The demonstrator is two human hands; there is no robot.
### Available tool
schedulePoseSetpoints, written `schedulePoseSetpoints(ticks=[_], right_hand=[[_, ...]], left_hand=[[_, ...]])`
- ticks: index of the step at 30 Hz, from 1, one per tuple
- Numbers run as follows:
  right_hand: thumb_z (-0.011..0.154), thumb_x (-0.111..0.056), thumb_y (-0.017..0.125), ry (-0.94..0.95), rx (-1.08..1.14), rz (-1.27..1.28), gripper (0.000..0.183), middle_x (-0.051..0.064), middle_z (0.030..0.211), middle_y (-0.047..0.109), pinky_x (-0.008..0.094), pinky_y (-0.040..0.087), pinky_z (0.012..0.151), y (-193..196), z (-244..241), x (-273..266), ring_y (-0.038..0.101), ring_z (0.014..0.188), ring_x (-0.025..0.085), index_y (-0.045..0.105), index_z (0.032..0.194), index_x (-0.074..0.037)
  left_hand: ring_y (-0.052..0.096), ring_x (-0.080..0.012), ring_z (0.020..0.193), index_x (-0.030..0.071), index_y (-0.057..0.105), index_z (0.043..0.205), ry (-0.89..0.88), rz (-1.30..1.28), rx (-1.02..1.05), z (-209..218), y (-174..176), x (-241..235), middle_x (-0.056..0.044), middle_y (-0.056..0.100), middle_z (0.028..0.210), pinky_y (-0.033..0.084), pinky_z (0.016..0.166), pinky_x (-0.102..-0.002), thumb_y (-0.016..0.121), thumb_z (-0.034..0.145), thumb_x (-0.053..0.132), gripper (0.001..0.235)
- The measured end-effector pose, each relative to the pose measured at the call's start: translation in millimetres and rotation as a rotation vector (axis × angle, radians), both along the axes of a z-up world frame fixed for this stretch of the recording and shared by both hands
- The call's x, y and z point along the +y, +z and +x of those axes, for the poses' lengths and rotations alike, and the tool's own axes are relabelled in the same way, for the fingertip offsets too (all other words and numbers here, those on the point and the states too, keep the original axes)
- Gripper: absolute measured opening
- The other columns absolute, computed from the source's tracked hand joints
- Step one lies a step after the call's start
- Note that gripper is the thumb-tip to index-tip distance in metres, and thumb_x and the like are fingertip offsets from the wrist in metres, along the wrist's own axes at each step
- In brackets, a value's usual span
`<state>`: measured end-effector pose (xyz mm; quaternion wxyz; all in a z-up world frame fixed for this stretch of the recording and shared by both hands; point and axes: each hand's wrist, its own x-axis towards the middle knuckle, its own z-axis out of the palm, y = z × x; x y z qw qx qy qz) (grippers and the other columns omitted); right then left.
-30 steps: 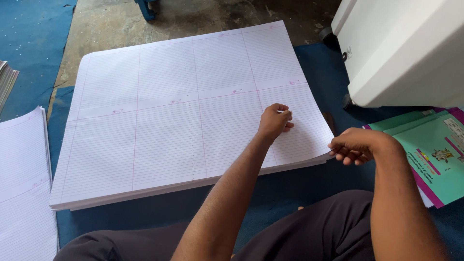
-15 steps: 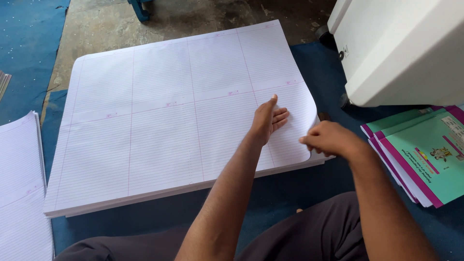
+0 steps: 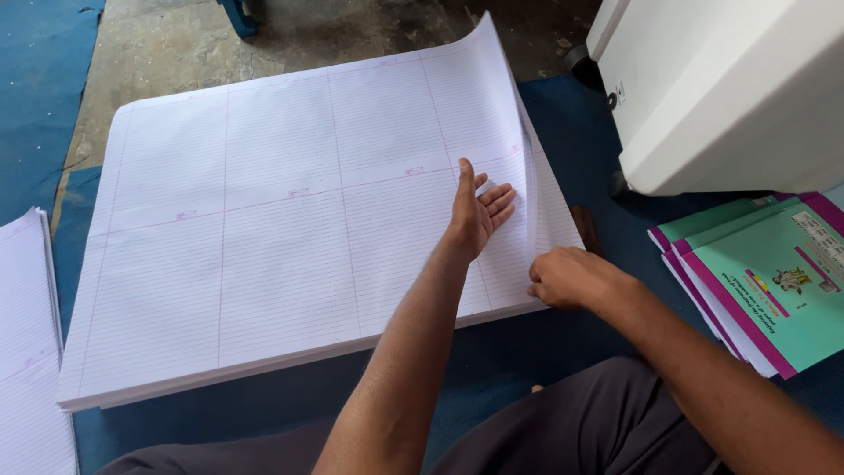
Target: The person sits on the floor and folds large lined paper sheets in half, then uses a small wooden block to press and crease the fold. The person repeats this process for multiple sheets, stacking the folded sheets to the side.
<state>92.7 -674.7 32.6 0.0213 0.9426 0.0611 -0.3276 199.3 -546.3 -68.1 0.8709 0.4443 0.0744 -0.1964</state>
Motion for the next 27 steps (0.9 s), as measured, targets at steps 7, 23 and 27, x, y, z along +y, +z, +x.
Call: schedulePoseSetpoints(ticks=[7, 23, 27], right_hand=[[0.097, -0.037, 0.059, 0.098, -0.063, 0.007, 0.030, 0.010, 0.102, 0.075, 0.043, 0.055, 0.094, -16.7, -5.2, -40.9, 0.071, 0.102, 0.029, 0.075, 0.105, -0.013], [0.094, -0.034, 0.060, 0.171, -0.066, 0.275, 0.034, 0.012, 0.079, 0.073, 0.044, 0.056, 0.078, -28.0, 1.7, -73.8, 0.072, 0.077, 0.029, 0.070, 0.077, -0.006], [0.094, -0.032, 0.060, 0.218, -0.094, 0.289, 0.033, 0.013, 0.080, 0.072, 0.045, 0.055, 0.077, -29.9, 1.6, -76.5, 0.070, 0.077, 0.031, 0.068, 0.076, -0.005]], left_hand=[[0.038, -0.0450, 0.143, 0.001, 0.009, 0.155, 0.017, -0.034, 0.001, 5.9, 2.2, -0.3, -0.039, 0.032, 0.150, 0.038, 0.116, -0.051, 0.020, 0.091, 0.071, 0.096], [0.039, -0.0424, 0.142, 0.002, 0.012, 0.155, 0.065, -0.048, 0.048, 21.6, 9.1, -2.6, -0.037, 0.036, 0.149, 0.038, 0.117, -0.048, 0.012, 0.096, 0.063, 0.085], [0.039, -0.0421, 0.142, 0.003, 0.011, 0.155, 0.054, -0.055, 0.056, 22.9, 11.5, -0.8, -0.037, 0.035, 0.150, 0.037, 0.117, -0.048, 0.010, 0.096, 0.063, 0.084]])
